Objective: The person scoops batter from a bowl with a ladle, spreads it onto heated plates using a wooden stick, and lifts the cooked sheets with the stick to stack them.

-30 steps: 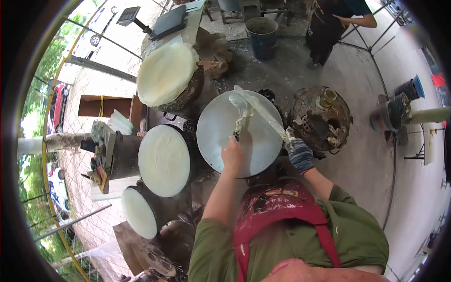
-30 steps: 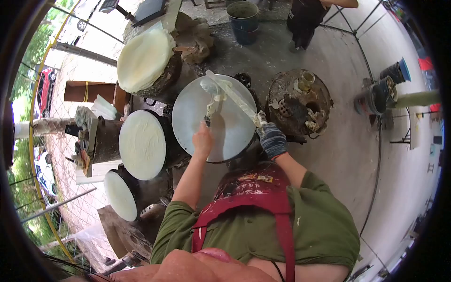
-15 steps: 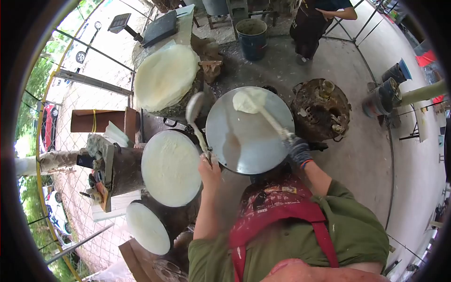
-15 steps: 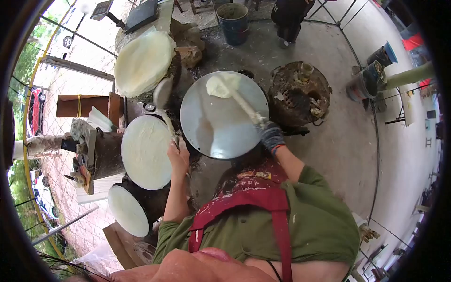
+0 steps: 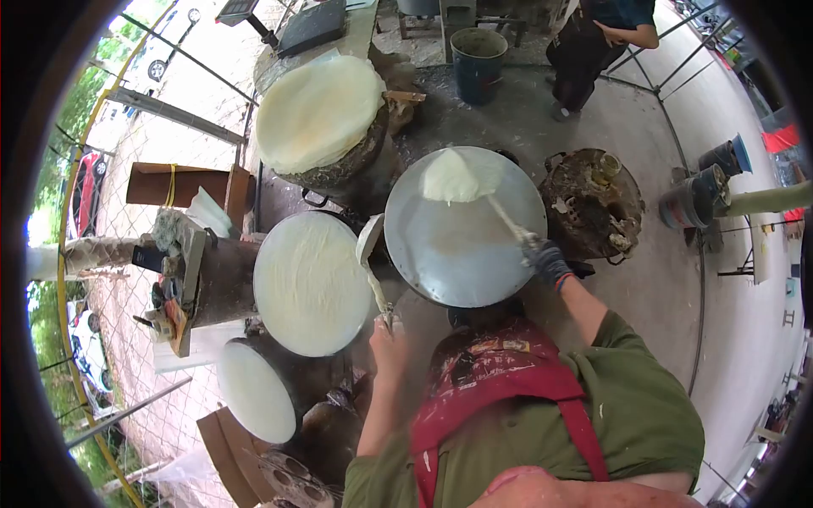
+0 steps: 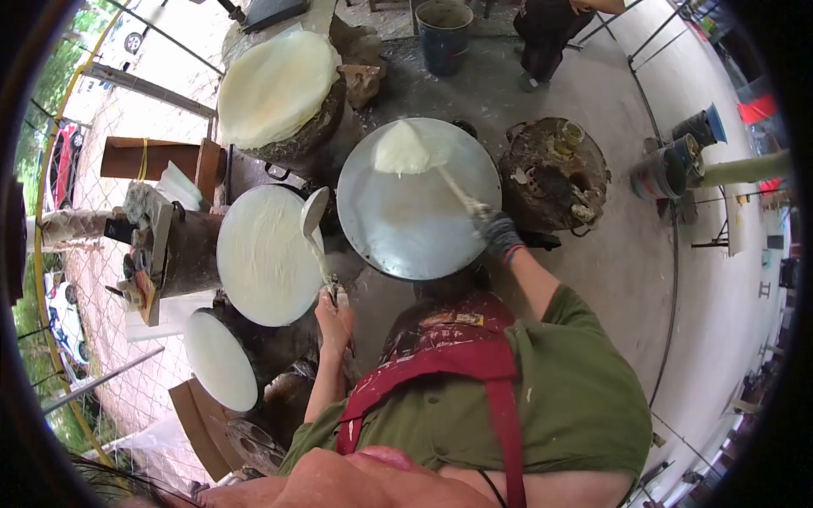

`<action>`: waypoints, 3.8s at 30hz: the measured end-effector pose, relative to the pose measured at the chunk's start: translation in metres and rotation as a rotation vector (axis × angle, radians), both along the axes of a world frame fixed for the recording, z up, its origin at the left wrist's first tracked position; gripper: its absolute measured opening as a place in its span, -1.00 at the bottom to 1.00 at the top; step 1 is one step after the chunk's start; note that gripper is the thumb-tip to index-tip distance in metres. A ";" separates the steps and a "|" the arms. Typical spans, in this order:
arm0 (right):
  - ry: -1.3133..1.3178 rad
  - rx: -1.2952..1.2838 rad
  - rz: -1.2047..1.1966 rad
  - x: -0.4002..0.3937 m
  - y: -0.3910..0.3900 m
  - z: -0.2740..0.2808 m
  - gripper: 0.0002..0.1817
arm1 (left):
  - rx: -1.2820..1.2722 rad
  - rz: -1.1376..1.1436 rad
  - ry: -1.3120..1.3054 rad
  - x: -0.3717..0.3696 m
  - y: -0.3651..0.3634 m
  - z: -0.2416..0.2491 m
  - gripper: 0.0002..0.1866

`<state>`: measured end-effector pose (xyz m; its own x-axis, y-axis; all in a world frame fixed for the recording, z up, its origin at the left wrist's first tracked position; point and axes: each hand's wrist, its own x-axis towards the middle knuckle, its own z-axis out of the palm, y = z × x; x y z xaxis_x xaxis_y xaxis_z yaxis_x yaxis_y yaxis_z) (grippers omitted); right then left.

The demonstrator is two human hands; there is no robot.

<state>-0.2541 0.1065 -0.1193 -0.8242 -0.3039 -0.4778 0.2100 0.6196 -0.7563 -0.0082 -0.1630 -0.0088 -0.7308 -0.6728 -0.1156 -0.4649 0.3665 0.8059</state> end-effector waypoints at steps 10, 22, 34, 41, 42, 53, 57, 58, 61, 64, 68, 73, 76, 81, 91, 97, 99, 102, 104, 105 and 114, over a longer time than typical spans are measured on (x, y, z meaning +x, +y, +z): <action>0.041 0.107 0.256 -0.072 0.016 -0.023 -0.60 | -0.001 0.187 -0.059 0.016 0.044 -0.006 -0.88; 0.024 -0.135 0.659 -0.119 -0.007 0.015 -0.61 | 0.203 0.486 -0.090 0.030 0.090 -0.029 -0.83; 0.008 -0.046 0.982 -0.140 -0.025 0.014 -0.61 | 0.204 0.548 -0.067 0.050 0.118 -0.046 -0.94; -0.154 -0.246 0.859 -0.182 -0.024 -0.048 -0.65 | 0.071 0.500 -0.135 0.032 0.111 -0.036 -0.89; -0.054 -0.143 0.937 -0.187 -0.037 -0.036 -0.63 | 0.093 0.517 -0.158 0.024 0.107 -0.031 -0.87; 0.104 -0.226 0.958 -0.194 -0.019 -0.034 -0.57 | -0.247 0.210 -0.507 -0.036 0.070 -0.027 -0.82; 0.106 0.024 1.219 -0.165 -0.028 -0.004 -0.61 | -0.297 0.082 -0.726 -0.021 0.088 -0.019 -0.82; 0.030 0.081 1.214 -0.155 -0.019 0.016 -0.61 | -0.300 0.047 -0.765 -0.014 0.095 -0.013 -0.83; -0.175 0.171 1.179 -0.150 0.019 0.016 -0.64 | -0.242 -0.034 -0.764 0.018 0.130 0.000 -0.84; -0.411 -0.143 0.833 -0.108 0.081 0.022 -0.65 | -0.142 -0.070 -0.758 0.040 0.177 -0.009 -0.84; -0.927 -0.439 0.286 0.000 0.104 0.069 -0.66 | 0.022 -0.263 -0.587 0.047 0.183 -0.024 -0.80; -1.153 -0.880 -0.023 0.122 0.012 0.023 -0.73 | 0.137 0.023 0.009 0.072 0.136 0.031 -0.84; -0.600 -0.351 0.135 0.170 -0.051 0.009 -0.64 | 0.189 0.247 0.223 0.109 0.111 0.027 -0.86; 0.196 0.065 0.177 0.163 -0.018 -0.049 -0.49 | 0.558 0.380 0.254 0.166 0.106 0.021 -0.92; 0.310 0.296 0.474 0.148 0.041 -0.019 -0.59 | 0.499 0.516 0.193 0.167 0.168 0.021 -0.87; -0.008 0.139 0.276 0.041 0.073 0.002 -0.58 | 0.486 0.547 0.171 0.104 0.208 0.035 -0.84; 0.039 0.107 0.433 0.040 0.084 -0.012 -0.59 | 0.492 0.562 0.155 0.086 0.223 0.038 -0.83; 0.388 0.209 0.727 0.060 0.118 -0.010 -0.68 | 0.445 0.570 0.132 0.069 0.247 0.037 -0.81; 0.529 0.299 0.677 0.019 0.127 0.013 -0.72 | 0.457 0.614 0.136 0.061 0.262 0.039 -0.82; 0.596 0.346 0.644 -0.003 0.130 0.013 -0.73 | 0.465 0.631 0.134 0.056 0.268 0.039 -0.83; 0.564 0.183 0.982 -0.036 0.158 -0.057 -0.51 | 0.561 0.699 0.129 0.027 0.289 0.040 -0.90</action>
<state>-0.2898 0.2646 -0.1768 -0.3807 -0.8984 -0.2188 -0.7651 0.4389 -0.4712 0.0183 0.1255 0.0313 -0.2064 -0.8376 -0.5058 -0.3277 -0.4279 0.8424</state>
